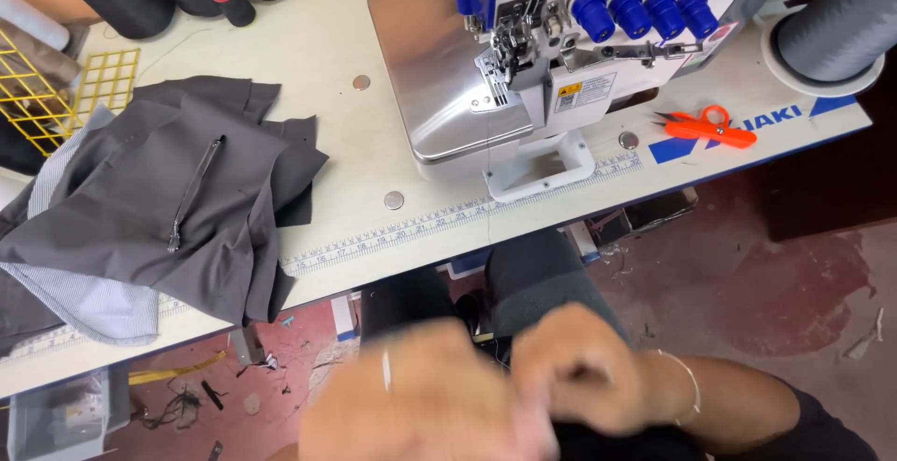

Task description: Using tweezers and a metal probe to thread and adjust the internal components of an industrial sewing machine.

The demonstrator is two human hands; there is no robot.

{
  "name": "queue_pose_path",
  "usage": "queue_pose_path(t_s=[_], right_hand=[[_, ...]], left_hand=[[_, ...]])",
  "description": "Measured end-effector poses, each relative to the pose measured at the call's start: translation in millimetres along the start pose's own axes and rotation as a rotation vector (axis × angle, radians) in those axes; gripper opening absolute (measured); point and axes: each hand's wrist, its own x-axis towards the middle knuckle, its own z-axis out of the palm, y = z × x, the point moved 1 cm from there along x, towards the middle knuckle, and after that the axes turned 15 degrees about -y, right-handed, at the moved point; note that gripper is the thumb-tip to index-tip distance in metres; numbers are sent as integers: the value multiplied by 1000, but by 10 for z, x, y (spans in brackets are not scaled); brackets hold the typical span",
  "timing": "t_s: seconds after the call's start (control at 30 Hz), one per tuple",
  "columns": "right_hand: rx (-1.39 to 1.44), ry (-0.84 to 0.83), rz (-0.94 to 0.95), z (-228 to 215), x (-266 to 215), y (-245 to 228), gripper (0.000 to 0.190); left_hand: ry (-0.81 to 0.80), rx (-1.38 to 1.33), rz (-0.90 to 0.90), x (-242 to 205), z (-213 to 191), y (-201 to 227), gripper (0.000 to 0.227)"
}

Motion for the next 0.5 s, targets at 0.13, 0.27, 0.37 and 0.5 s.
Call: queue_pose_path(t_s=[0.13, 0.27, 0.37, 0.5], right_hand=[[-192, 931, 451, -225, -47, 87, 34], [106, 1065, 177, -244, -307, 125, 38], [-102, 984, 136, -334, -472, 15, 60], [-43, 1235, 109, -465, -566, -95, 66]], left_hand=[[179, 424, -199, 786, -194, -672, 7], [300, 512, -134, 1016, -254, -1187, 4], [353, 481, -153, 1093, -238, -1361, 8], [355, 506, -136, 1206, -186, -1400, 6]])
